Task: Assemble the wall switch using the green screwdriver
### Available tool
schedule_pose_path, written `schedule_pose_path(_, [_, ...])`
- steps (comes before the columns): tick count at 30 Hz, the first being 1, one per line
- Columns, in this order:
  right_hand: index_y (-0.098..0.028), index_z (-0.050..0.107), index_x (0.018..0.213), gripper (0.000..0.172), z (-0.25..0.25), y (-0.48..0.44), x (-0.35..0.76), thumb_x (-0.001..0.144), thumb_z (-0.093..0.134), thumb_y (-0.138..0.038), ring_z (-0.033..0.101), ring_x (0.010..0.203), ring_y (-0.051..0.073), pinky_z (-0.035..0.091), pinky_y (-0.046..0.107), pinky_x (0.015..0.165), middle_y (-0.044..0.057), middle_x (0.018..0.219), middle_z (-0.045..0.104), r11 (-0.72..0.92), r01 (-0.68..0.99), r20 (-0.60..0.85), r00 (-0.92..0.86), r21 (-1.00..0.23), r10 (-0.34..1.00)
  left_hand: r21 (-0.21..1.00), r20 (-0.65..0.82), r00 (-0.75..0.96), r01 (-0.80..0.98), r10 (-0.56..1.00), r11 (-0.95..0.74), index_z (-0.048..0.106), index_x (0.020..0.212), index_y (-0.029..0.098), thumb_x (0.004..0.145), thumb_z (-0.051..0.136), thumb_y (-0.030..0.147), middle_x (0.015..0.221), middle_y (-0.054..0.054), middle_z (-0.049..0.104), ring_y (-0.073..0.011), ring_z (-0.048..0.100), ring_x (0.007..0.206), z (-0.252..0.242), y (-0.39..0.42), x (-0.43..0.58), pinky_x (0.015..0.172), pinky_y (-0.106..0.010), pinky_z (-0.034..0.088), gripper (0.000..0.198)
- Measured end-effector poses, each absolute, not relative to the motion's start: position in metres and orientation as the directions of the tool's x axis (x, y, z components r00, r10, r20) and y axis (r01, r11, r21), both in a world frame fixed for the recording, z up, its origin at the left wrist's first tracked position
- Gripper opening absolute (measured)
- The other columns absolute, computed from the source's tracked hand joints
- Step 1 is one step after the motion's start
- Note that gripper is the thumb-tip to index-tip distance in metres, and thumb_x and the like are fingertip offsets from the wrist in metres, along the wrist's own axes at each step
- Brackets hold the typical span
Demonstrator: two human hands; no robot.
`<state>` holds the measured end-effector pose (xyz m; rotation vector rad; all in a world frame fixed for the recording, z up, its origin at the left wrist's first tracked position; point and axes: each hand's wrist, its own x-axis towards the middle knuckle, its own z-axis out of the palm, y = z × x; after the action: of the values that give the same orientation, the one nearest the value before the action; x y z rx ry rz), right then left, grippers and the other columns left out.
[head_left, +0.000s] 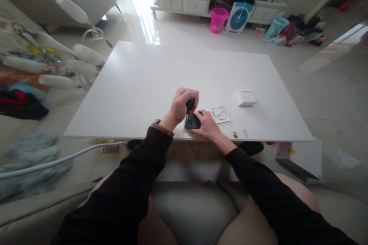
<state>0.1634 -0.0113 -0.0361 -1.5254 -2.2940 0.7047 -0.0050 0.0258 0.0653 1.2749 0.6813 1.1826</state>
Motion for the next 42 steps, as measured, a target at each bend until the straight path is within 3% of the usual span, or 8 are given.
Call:
schedule_pose_path(8, [-0.021,0.055,0.146,0.079,-0.037,-0.011,0.163,0.075,0.089,-0.034,0.048,0.124,0.033,0.046,0.05,0.112,0.013,0.136,0.054,0.34,0.773,-0.011,-0.409,-0.535,0.912,0.965,0.161,0.342,-0.251,0.926,-0.075,0.054,0.047,0.019,0.083,0.06,0.045,0.042,0.002,0.044,-0.008,0.041,0.039,0.069,0.024,-0.003,0.042,-0.024,0.028,0.044])
schedule_pose_path(24, [-0.023,0.048,0.154,0.091,-0.041,-0.01,0.164,0.073,0.089,-0.035,0.05,0.127,0.032,0.045,0.049,0.115,0.012,0.138,0.052,0.337,0.762,-0.012,-0.412,-0.554,0.911,0.947,0.238,0.243,-0.272,0.94,-0.17,0.053,0.05,0.02,0.085,0.06,0.042,0.043,0.003,0.044,-0.0075,0.04,0.039,0.072,0.023,-0.007,0.04,-0.024,0.026,0.042])
schedule_pose_path(27, [-0.021,0.051,0.151,0.087,-0.041,-0.009,0.168,0.074,0.088,-0.035,0.053,0.124,0.032,0.047,0.048,0.112,0.013,0.133,0.054,0.316,0.773,-0.051,-0.409,-0.55,0.911,0.961,0.228,0.193,-0.203,0.954,-0.188,0.051,0.051,0.02,0.085,0.06,0.043,0.043,0.004,0.042,-0.007,0.038,0.039,0.076,0.024,-0.01,0.041,-0.024,0.024,0.042])
schedule_pose_path(30, [-0.023,0.054,0.145,0.083,-0.042,-0.008,0.171,0.072,0.09,-0.037,0.056,0.121,0.031,0.048,0.047,0.108,0.011,0.125,0.056,0.312,0.771,-0.071,-0.417,-0.555,0.906,0.971,0.216,0.195,0.059,0.957,-0.231,0.056,0.055,0.019,0.08,0.065,0.036,0.046,0.003,0.047,-0.0084,0.043,0.044,0.079,0.027,-0.017,0.047,-0.024,0.031,0.032])
schedule_pose_path(32, [-0.024,0.054,0.144,0.082,-0.042,-0.008,0.172,0.071,0.09,-0.038,0.056,0.12,0.031,0.049,0.047,0.107,0.01,0.124,0.056,0.316,0.771,-0.071,-0.422,-0.553,0.904,0.897,0.159,0.28,0.36,0.947,-0.257,0.065,0.061,0.017,0.074,0.07,0.028,0.054,0.0,0.058,-0.0112,0.052,0.053,0.076,0.028,-0.023,0.054,-0.025,0.039,0.017])
schedule_pose_path(35, [-0.024,0.054,0.143,0.081,-0.042,-0.007,0.172,0.072,0.09,-0.037,0.056,0.121,0.031,0.049,0.046,0.106,0.01,0.125,0.057,0.313,0.777,-0.077,-0.418,-0.546,0.905,0.614,-0.037,0.402,0.731,0.915,-0.296,0.077,0.073,0.016,0.073,0.069,0.02,0.069,-0.008,0.072,-0.0174,0.063,0.065,0.061,0.027,-0.028,0.064,-0.029,0.046,0.008])
schedule_pose_path(38, [-0.023,0.055,0.143,0.082,-0.041,-0.008,0.171,0.07,0.092,-0.037,0.056,0.121,0.031,0.05,0.046,0.105,0.011,0.127,0.057,0.304,0.785,-0.097,-0.417,-0.54,0.904,0.4,-0.197,0.416,0.861,0.888,-0.314,0.082,0.084,0.016,0.08,0.064,0.019,0.082,-0.014,0.077,-0.0221,0.07,0.074,0.042,0.024,-0.028,0.068,-0.03,0.049,0.019])
schedule_pose_path(42, [-0.024,0.056,0.142,0.084,-0.041,-0.009,0.17,0.069,0.093,-0.039,0.056,0.119,0.031,0.051,0.045,0.103,0.01,0.125,0.057,0.317,0.782,-0.114,-0.44,-0.537,0.891,0.32,-0.289,0.413,0.892,0.864,-0.319,0.082,0.094,0.019,0.083,0.065,0.022,0.093,-0.014,0.08,-0.023,0.074,0.086,0.026,0.018,-0.026,0.073,-0.029,0.052,0.021])
